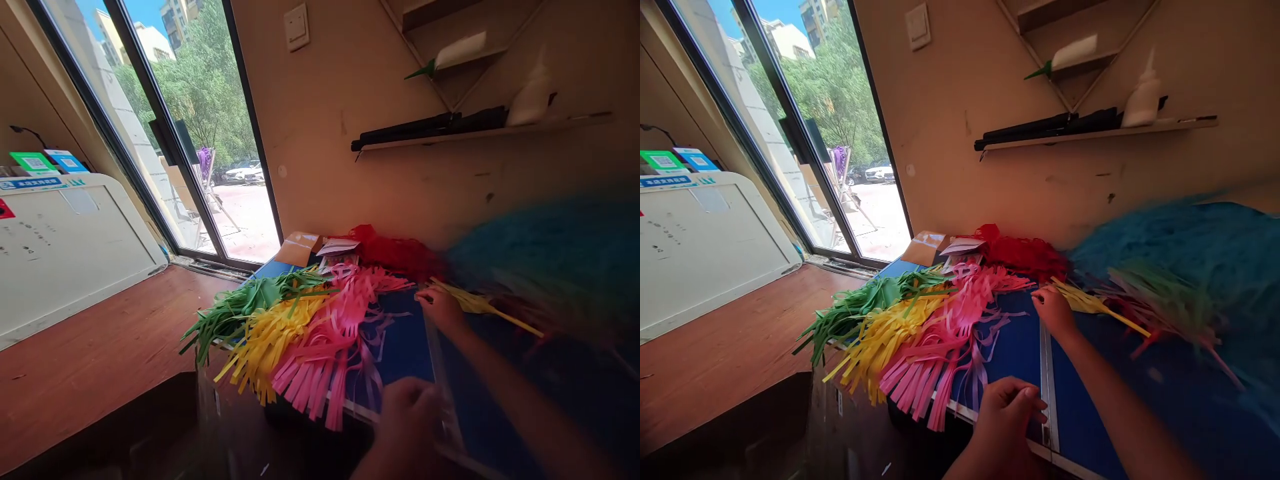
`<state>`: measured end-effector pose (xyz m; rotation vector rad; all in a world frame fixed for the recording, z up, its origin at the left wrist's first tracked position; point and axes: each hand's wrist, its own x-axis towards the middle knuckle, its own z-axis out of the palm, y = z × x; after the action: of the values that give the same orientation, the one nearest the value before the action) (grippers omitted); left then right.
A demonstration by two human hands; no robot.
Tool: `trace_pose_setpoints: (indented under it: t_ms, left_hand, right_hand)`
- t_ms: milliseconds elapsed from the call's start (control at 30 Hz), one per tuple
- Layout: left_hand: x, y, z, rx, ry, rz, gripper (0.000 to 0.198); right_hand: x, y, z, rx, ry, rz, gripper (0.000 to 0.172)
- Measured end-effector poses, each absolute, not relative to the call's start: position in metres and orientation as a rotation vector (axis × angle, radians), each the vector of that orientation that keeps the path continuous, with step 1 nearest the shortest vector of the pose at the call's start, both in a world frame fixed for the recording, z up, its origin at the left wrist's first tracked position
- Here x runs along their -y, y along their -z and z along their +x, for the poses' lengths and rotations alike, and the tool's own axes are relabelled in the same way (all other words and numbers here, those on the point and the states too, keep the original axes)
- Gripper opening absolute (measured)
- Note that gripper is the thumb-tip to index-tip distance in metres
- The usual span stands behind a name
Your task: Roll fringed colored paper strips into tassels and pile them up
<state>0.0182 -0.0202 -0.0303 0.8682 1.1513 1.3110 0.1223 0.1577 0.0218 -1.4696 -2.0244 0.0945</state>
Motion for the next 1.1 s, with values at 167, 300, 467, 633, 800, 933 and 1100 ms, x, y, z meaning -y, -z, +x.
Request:
trace_pose_setpoints:
  t_ms: [167,300,467,633,800,933,1100]
  left_hand:
    - [0.016,0.005,0.02,-1.068,-1.37,0.891,0.027]
    - [0.003,-0.025,0.025,-0.946,-1.387,0.956,0.023]
    - [-0.019,-0.026,0.037,-0.983,-1.343,1.022,0.029]
    - [-0.023,-0.015,0.041,-1.013,-1.325,1.073,0.032]
    - [-0.019,-0.021,0.041,-0.989,-1.273,0.958,0.038]
    - [-0.018,-0.025,0.046,-0.961,-1.298,0.865,0.033]
    - [-0.017,-0.024,0.046,-0.959,-1.328,0.823,0.031]
  right_hand:
    - [-0.084,-0.037,0.143,1.737,-0.18,-1.285,0.027]
    - [-0.021,-0.046,0.153,1.455,-0.369,-1.056,0.015]
    - [-0.01,-0.059,0.156,1.447,-0.492,-1.231,0.015]
    - [-0.023,-0.047,0.16,1.171,-0.845,-1.319,0.028]
    - [-0.025,-0.028,0.158,1.166,-1.081,-1.259,0.036]
    - [-0.025,-0.024,0.159,1.164,-1.153,-1.195,0.034]
    - [-0.025,-0.022,0.161,1.171,-1.183,-1.174,0.032]
